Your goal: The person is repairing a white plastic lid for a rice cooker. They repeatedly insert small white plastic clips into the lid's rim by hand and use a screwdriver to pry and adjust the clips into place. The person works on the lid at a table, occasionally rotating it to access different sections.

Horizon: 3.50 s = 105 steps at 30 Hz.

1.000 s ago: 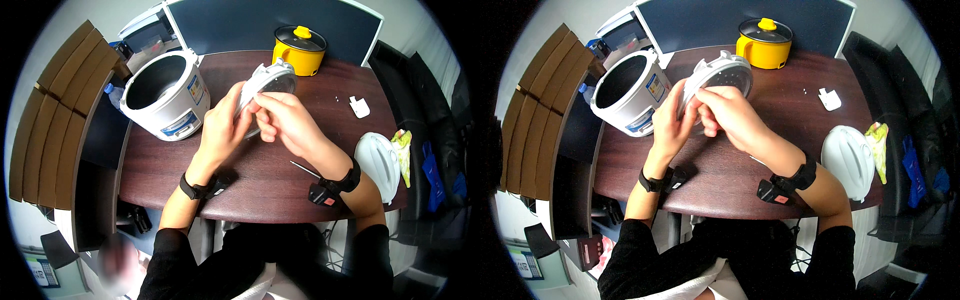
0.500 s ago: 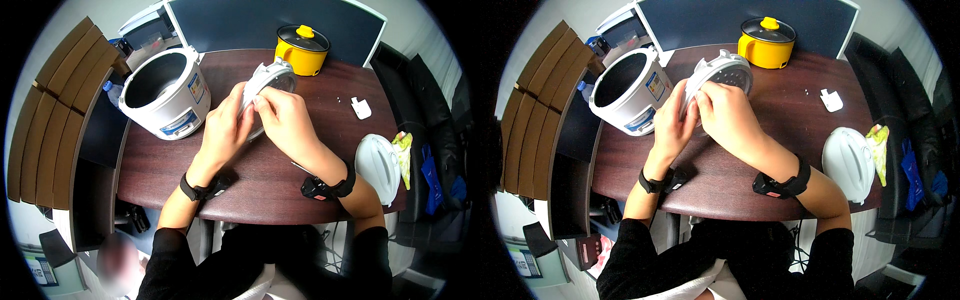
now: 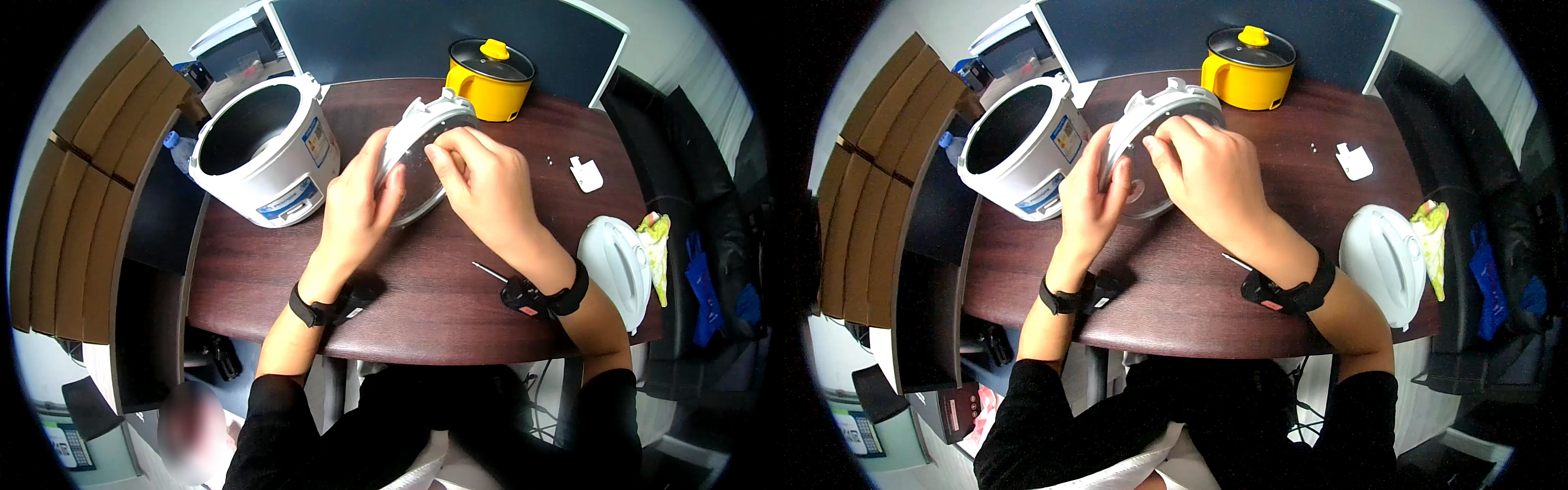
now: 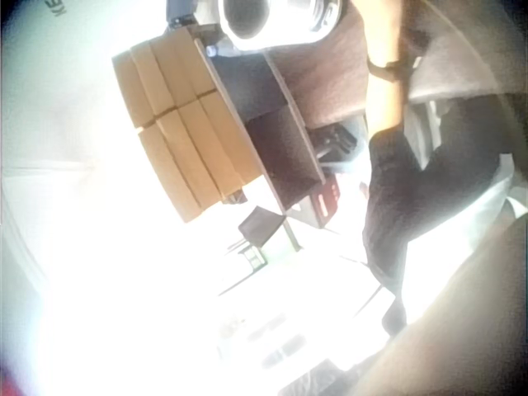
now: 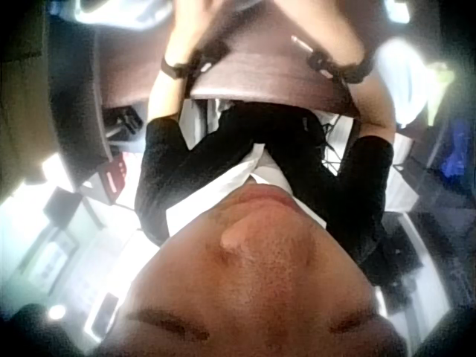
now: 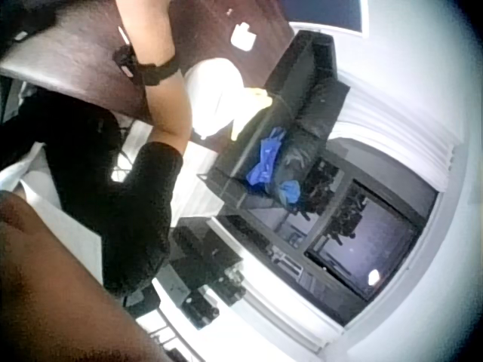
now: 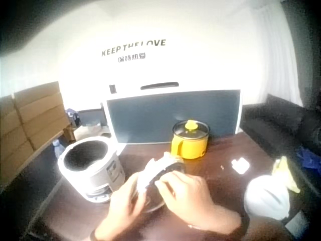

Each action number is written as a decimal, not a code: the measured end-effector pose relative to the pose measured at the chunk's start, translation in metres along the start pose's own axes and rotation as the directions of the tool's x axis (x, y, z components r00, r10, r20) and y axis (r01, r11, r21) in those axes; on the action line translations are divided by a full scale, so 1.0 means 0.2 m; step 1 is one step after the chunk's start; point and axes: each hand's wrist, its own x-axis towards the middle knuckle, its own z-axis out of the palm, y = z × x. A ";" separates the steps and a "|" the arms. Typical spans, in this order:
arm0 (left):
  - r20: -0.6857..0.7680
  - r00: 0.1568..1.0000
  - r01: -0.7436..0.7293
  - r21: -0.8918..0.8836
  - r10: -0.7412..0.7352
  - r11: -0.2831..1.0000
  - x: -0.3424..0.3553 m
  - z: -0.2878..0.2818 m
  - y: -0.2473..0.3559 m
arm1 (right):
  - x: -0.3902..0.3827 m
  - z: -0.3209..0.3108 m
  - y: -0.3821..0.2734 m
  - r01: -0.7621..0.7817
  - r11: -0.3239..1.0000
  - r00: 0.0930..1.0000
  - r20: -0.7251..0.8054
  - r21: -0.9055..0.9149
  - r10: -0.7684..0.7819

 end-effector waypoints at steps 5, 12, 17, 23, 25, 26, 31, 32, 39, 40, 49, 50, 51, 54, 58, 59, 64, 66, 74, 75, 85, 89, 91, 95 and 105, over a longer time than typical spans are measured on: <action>-0.046 0.994 0.098 -0.021 -0.099 0.995 -0.02 -0.02 -0.06 | 0.01 -0.07 0.15 -0.035 0.991 0.999 0.017 -0.126 0.038; -0.140 0.989 0.033 -0.064 -0.042 0.997 -0.05 -0.01 -0.12 | -0.04 -0.14 0.44 -0.375 0.918 0.905 0.164 -0.127 0.393; -0.151 0.975 0.113 -0.291 -0.162 0.950 -0.06 -0.03 -0.17 | -0.02 -0.07 0.40 -0.596 0.774 0.781 0.382 0.216 0.495; -0.012 0.957 0.223 -0.604 -0.289 0.766 -0.05 -0.02 -0.18 | -0.02 -0.11 0.46 -0.605 0.721 0.777 0.446 0.338 0.443; 0.054 0.952 0.273 -0.597 -0.302 0.754 -0.06 -0.03 -0.18 | 0.00 -0.14 0.45 -0.578 0.755 0.790 0.442 0.309 0.424; 0.087 0.948 0.297 -0.594 -0.307 0.748 -0.06 -0.03 -0.18 | 0.00 -0.15 0.43 -0.525 0.806 0.816 0.430 0.274 0.386; 0.062 0.931 0.346 -0.461 -0.359 0.817 -0.05 -0.02 -0.17 | 0.03 -0.18 0.35 -0.369 0.910 0.868 0.422 0.190 0.263; 0.053 0.933 0.339 -0.460 -0.356 0.821 -0.05 -0.01 -0.18 | 0.03 -0.19 0.35 -0.366 0.910 0.865 0.433 0.198 0.254; 0.048 0.935 0.335 -0.447 -0.351 0.830 -0.06 -0.01 -0.18 | 0.04 -0.36 0.59 -0.485 0.870 0.797 0.452 0.082 0.402; 0.057 0.932 0.345 -0.451 -0.359 0.823 -0.06 0.00 -0.17 | 0.03 -0.40 0.65 -0.495 0.869 0.775 0.442 -0.019 0.451; 0.006 0.945 0.305 -0.386 -0.328 0.871 -0.07 0.01 -0.19 | -0.14 -0.47 1.16 -0.577 0.588 0.350 0.479 -0.567 0.805; 0.003 0.944 0.306 -0.386 -0.331 0.870 -0.07 0.01 -0.19 | -0.16 -0.46 1.19 -0.556 0.585 0.362 0.461 -0.591 0.810; 0.001 0.945 0.303 -0.384 -0.328 0.872 -0.07 0.01 -0.19 | -0.17 -0.44 1.21 -0.535 0.582 0.374 0.446 -0.613 0.813; -0.005 0.948 0.292 -0.378 -0.317 0.879 -0.07 0.01 -0.19 | -0.16 -0.40 1.26 -0.465 0.560 0.371 0.423 -0.686 0.827; -0.004 0.948 0.293 -0.371 -0.317 0.881 -0.07 -0.01 -0.19 | -0.15 -0.33 1.28 -0.412 0.555 0.350 0.437 -0.723 0.828; -0.001 0.946 0.301 -0.369 -0.324 0.879 -0.07 -0.02 -0.19 | -0.15 -0.30 1.27 -0.405 0.563 0.355 0.444 -0.720 0.823; 0.040 0.946 0.312 -0.386 -0.322 0.868 -0.07 -0.01 -0.18 | -0.24 -0.32 1.37 -0.206 0.653 0.584 0.444 -0.729 0.680; 0.033 0.954 0.290 -0.365 -0.299 0.885 -0.06 -0.01 -0.16 | -0.24 -0.31 1.35 -0.142 0.627 0.630 0.418 -0.766 0.654; -0.016 0.965 0.241 -0.356 -0.263 0.903 -0.04 -0.02 -0.12 | -0.06 -0.39 0.97 -0.337 0.759 0.673 0.421 -0.557 0.608; 0.000 0.971 0.225 -0.338 -0.239 0.914 -0.05 -0.02 -0.12 | 0.00 -0.38 0.84 -0.381 0.791 0.678 0.437 -0.479 0.591; -0.011 0.990 0.137 -0.172 -0.140 0.976 -0.05 -0.07 -0.09 | 0.09 -0.14 0.10 -0.177 0.948 0.913 0.404 0.264 0.058; -0.029 0.999 0.042 -0.097 -0.045 0.994 -0.04 -0.08 -0.09 | 0.08 -0.09 0.06 -0.135 0.960 0.948 0.313 0.244 0.054; -0.016 0.998 0.064 -0.126 -0.066 0.990 -0.04 -0.08 -0.08 | 0.08 -0.08 0.04 -0.118 0.966 0.954 0.295 0.230 0.047; 0.018 0.996 0.084 -0.200 -0.082 0.976 -0.05 -0.08 -0.06 | 0.08 -0.07 0.03 -0.076 0.978 0.961 0.274 0.195 0.020; 0.015 0.999 0.034 -0.209 -0.031 0.977 -0.05 -0.07 -0.07 | 0.10 -0.09 0.00 -0.133 0.978 0.960 0.267 0.163 0.086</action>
